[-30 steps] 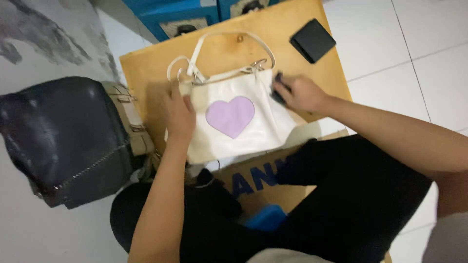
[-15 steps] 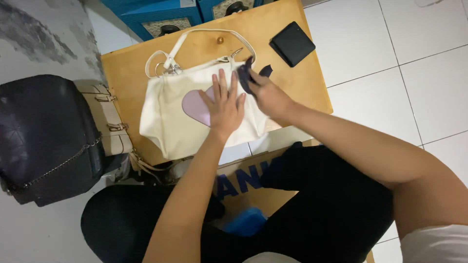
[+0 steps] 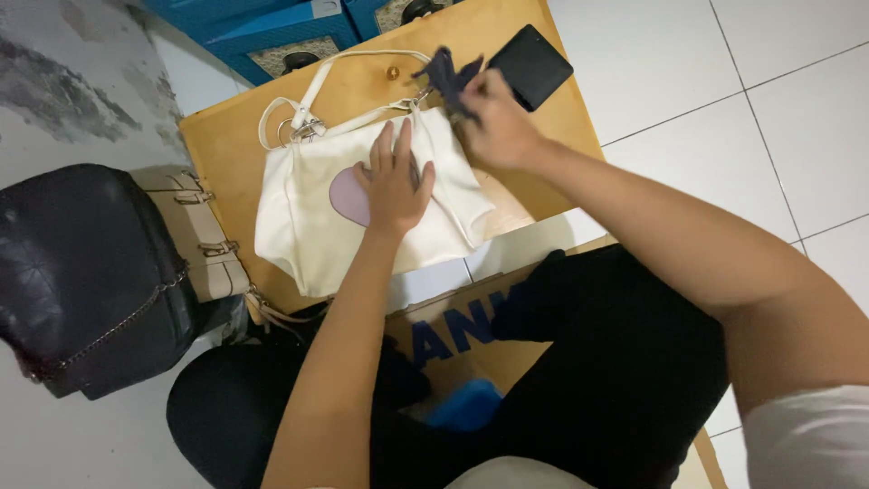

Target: The person sits on the floor and wipes a white tote bag with a purple heart using a dark cloth, then wipes a black handbag with a chain strap. The person turns the bags over and wipes multiple sides and surfaces.

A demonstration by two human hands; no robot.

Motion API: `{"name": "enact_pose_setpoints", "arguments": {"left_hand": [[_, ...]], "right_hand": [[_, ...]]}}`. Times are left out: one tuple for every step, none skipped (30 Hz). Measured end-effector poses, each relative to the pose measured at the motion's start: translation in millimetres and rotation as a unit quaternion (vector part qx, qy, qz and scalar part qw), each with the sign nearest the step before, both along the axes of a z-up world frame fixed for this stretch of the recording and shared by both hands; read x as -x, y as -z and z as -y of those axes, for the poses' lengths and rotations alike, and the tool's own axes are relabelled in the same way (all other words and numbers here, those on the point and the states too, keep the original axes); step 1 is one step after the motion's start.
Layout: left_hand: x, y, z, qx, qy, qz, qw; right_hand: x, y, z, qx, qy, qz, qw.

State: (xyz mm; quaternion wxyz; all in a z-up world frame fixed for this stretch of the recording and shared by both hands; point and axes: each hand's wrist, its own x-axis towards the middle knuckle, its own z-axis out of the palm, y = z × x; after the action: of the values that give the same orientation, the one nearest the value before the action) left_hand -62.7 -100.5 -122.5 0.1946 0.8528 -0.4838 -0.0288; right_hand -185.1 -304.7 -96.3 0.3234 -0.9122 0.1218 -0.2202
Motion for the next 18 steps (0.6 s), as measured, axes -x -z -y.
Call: {"name": "enact_pose_setpoints", "arguments": {"left_hand": [[-0.6,8.7,-3.7,0.0,0.0,0.001,1.0],[-3.5,17.1,-3.6,0.019,0.016,-0.007,1.0],[-6.8,25.7,-3.4,0.038,0.032,-0.015,0.999],[-10.1,31.1,-1.8,0.038,0.032,-0.013,0.999],[-13.3,37.1,-0.3,0.056,0.028,-0.011,0.998],[-13.0,44.2,-1.0,0.071,0.025,-0.012,0.997],[-10.6,38.7,-3.2,0.069,0.026,-0.014,0.997],[-10.9,32.7,-1.2,0.07,0.007,-0.051,0.996],[-11.2,26.8,0.9,0.072,-0.011,-0.089,0.993],[-13.3,24.4,3.8,0.073,-0.01,-0.087,0.994],[-15.1,22.6,6.2,0.031,-0.007,-0.074,0.997],[-9.0,22.9,-1.1,-0.018,-0.004,-0.067,0.998],[-7.9,23.5,-1.3,-0.024,-0.004,-0.071,0.997],[-9.8,23.9,0.6,-0.02,-0.002,-0.082,0.996],[-12.1,23.8,2.6,-0.016,0.0,-0.094,0.995],[-16.8,29.3,2.8,-0.013,-0.001,-0.094,0.995],[-21.5,34.1,2.6,0.008,0.025,-0.098,0.995],[-22.0,38.9,-5.9,0.025,0.045,-0.104,0.993]], "right_hand": [[-3.4,13.1,-17.2,0.0,0.0,0.001,1.0],[-9.3,25.0,-30.6,0.136,-0.091,0.078,0.983],[-15.5,37.2,-43.8,0.268,-0.179,0.153,0.934],[0.9,20.9,-65.0,0.269,-0.179,0.155,0.934],[17.4,5.1,-86.3,0.185,-0.192,-0.009,0.964],[37.5,-9.9,-109.8,0.091,-0.197,-0.175,0.96],[49.5,-33.1,-116.4,0.089,-0.197,-0.176,0.96],[59.2,-56.7,-118.9,0.067,-0.258,-0.322,0.908],[68.9,-80.1,-121.6,0.043,-0.312,-0.459,0.831],[70.0,-62.2,-112.8,0.045,-0.31,-0.458,0.832],[71.3,-43.8,-104.3,0.014,-0.288,-0.429,0.856],[79.4,-24.3,-104.3,-0.026,-0.268,-0.403,0.875],[73.4,-12.4,-88.0,-0.032,-0.27,-0.404,0.873],[64.2,0.1,-69.3,-0.147,-0.201,-0.348,0.904],[54.6,12.5,-50.7,-0.258,-0.126,-0.285,0.915],[44.3,17.8,-41.2,-0.255,-0.127,-0.285,0.915],[33.9,22.3,-32.1,-0.241,-0.048,-0.157,0.957],[25.6,27.5,-29.3,-0.225,0.027,-0.028,0.973]]}}
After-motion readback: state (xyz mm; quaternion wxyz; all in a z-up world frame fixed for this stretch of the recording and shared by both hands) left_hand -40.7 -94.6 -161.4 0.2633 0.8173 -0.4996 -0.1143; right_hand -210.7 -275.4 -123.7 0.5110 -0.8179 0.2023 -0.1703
